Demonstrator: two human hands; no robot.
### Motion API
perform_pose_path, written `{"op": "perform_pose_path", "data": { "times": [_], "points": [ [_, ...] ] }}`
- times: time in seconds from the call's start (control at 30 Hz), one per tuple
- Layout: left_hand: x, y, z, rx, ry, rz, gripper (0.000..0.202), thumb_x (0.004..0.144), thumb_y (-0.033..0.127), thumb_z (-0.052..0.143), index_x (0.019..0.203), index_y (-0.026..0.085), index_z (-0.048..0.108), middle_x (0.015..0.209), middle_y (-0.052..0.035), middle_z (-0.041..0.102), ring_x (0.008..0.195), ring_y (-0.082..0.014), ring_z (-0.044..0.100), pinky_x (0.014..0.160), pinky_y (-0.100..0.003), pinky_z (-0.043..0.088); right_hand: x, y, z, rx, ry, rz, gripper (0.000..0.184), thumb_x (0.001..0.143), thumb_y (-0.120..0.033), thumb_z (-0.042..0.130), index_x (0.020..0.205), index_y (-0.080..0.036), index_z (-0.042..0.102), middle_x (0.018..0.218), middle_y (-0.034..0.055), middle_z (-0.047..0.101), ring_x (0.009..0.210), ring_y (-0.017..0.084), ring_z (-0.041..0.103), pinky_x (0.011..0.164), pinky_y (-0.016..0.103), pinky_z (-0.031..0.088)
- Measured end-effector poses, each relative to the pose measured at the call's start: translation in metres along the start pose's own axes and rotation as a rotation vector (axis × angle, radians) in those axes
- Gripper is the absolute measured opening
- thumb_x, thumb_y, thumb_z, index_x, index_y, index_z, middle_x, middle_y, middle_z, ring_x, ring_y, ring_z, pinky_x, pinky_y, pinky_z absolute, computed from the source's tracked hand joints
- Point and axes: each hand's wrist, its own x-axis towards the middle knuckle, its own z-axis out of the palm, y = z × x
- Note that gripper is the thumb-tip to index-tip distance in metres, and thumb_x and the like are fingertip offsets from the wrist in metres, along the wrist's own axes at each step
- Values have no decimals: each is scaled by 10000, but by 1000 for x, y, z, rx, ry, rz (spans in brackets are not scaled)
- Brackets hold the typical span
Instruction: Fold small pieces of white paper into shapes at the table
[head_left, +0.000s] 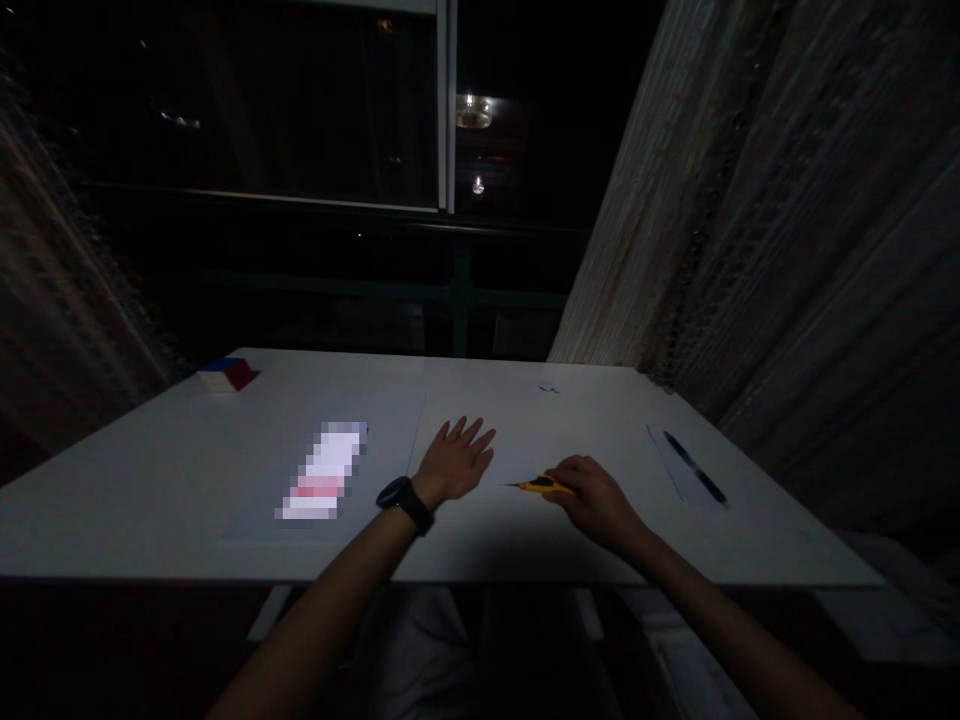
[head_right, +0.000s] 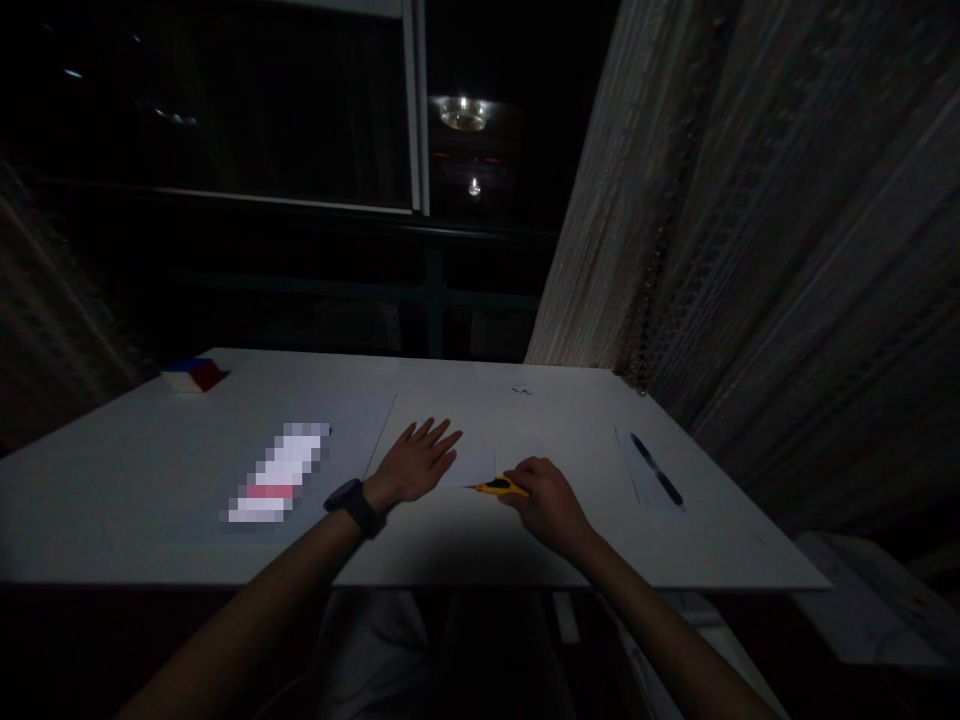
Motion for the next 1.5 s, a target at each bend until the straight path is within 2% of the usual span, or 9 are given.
{"op": "perform_pose_path", "data": {
  "times": [0.17,0.43,0.63,0.8,1.03,1.3,1.5],
  "points": [
    [1,1,-3,-26,-43,-17,512,889,520,159,1356,355,289,1442,3,279,1327,-248,208,1058,-476,163,2,-6,3,2,-1,6,270,760,-279,597,1013,-207,656,942,80,619,878,227,525,790,364,420],
    [1,3,-4,-9,-28,-14,506,893,508,166,1353,348,302,1440,0,282,1327,-257,207,1061,-478,152,-1,-13,10,-43,53,-16,260,812,-273,534,1009,-163,663,885,101,602,835,214,509,755,343,419],
    [0,3,-5,-12,-43,-12,530,890,516,143,1360,326,300,1443,-21,277,1327,-265,202,1062,-479,149,-9,-10,14,-80,105,-83,230,806,-236,542,985,-160,666,814,92,564,773,197,483,677,319,412],
    [1,3,-6,-25,-54,-14,530,886,524,152,1361,335,291,1444,-10,275,1328,-267,199,1058,-491,153,-16,-7,12,-77,134,-118,214,802,-228,550,969,-159,665,809,86,553,768,189,478,676,312,411],
    [1,2,-4,-15,-47,-13,528,886,521,145,1362,338,286,1448,0,267,1331,-262,190,1060,-482,143,-9,-26,17,-131,133,-76,172,792,-201,556,915,-167,671,786,75,545,765,188,469,678,305,400],
    [0,2,-2,-20,-39,-10,519,890,510,158,1360,335,292,1445,-3,275,1330,-262,195,1059,-488,144,-14,-23,20,-143,145,-106,202,811,-255,542,960,-183,659,774,67,547,746,180,472,645,287,389],
    [7,-6,-9,-80,-57,-19,530,908,461,128,1381,262,262,1434,-53,297,1311,-232,256,1047,-424,218,-11,-24,18,-153,113,-85,194,819,-240,531,942,-168,662,789,75,552,757,183,473,664,292,393]
  ]
}}
